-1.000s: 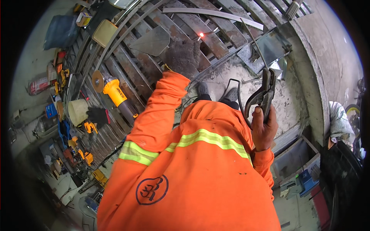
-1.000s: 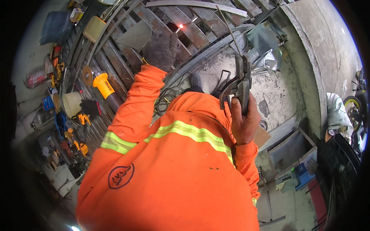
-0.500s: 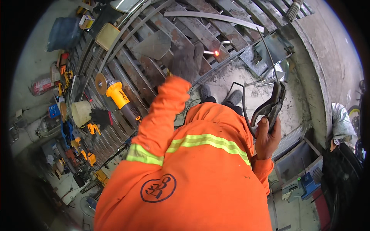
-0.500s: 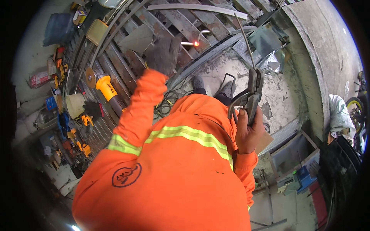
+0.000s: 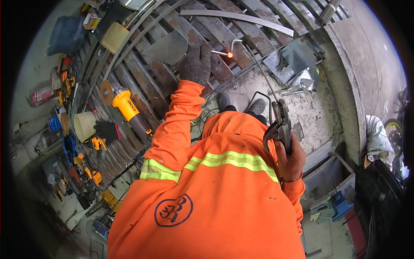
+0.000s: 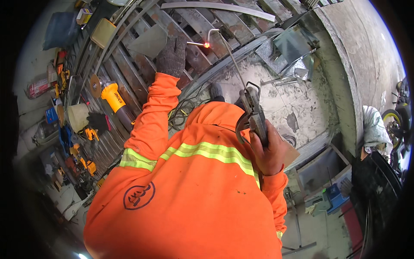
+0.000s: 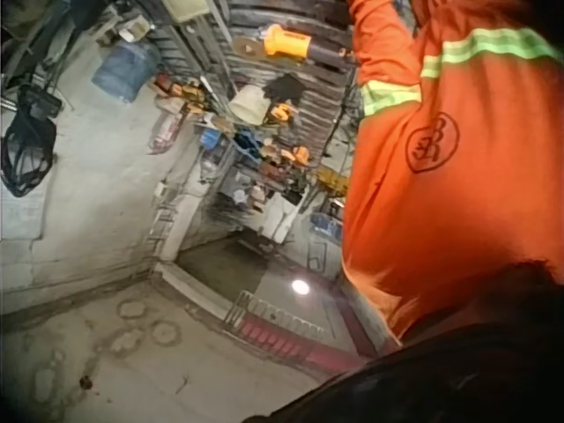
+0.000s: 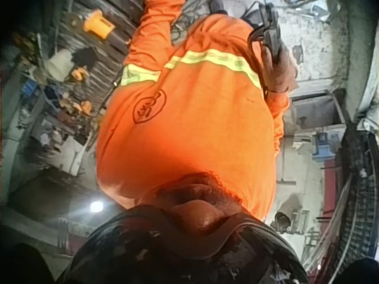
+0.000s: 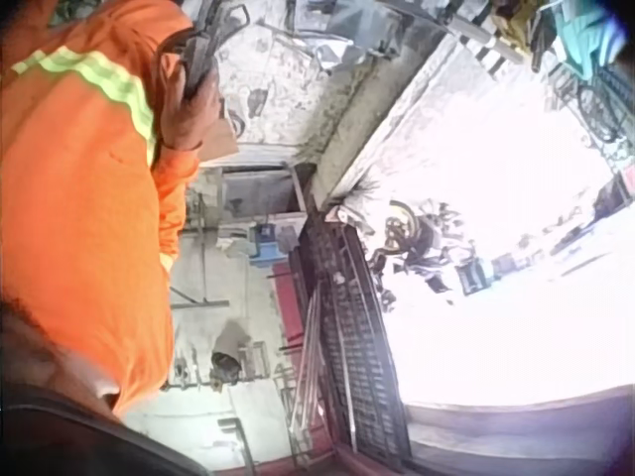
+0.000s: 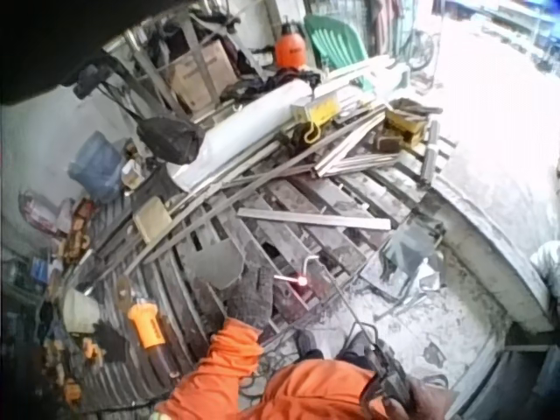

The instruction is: The person welds a metal rod to a trowel on a metal table, then picks up the trowel and walks away before turning back toward the table.

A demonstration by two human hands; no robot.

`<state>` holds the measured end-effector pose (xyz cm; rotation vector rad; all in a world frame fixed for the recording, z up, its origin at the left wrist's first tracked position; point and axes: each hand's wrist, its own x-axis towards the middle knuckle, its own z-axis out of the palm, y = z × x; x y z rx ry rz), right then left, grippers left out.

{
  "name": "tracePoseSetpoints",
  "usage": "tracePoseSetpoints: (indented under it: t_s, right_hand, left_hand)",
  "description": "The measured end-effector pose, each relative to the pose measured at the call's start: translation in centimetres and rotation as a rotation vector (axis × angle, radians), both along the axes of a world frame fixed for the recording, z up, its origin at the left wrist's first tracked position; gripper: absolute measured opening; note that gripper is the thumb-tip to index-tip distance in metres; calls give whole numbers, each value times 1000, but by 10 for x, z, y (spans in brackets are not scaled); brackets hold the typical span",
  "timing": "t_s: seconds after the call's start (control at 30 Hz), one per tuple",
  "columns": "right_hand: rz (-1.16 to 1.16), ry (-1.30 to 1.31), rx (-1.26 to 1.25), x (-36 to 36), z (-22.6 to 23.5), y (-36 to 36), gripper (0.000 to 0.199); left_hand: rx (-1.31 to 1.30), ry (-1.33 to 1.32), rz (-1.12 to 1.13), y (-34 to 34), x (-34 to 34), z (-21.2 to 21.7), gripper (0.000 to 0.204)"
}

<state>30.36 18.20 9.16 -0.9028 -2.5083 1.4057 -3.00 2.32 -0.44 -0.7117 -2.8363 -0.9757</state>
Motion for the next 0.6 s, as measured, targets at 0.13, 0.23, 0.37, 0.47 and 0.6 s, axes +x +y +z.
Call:
tracePoseSetpoints:
  t_s: [0.13,0.23,0.37,0.47,0.6]
  right_hand:
    - [30,-34,-5,-4,1,-3,45]
    - [57,-45,-20,-5,-1,-3,45]
    - [103,-37,3,-8,-1,-4,46]
    - [106,-53,-12,-13,0,-5,45]
    - [104,-76,-26,-16,-2,-7,45]
  left_hand:
    - [118,3,31,7,9,8,36]
    - [34,53,-24,8,14,22,29]
    - [9,116,-29,2,18,19,31]
    - [98,151,-20,2,19,18,31]
    - [64,76,8,1,18,16,33]
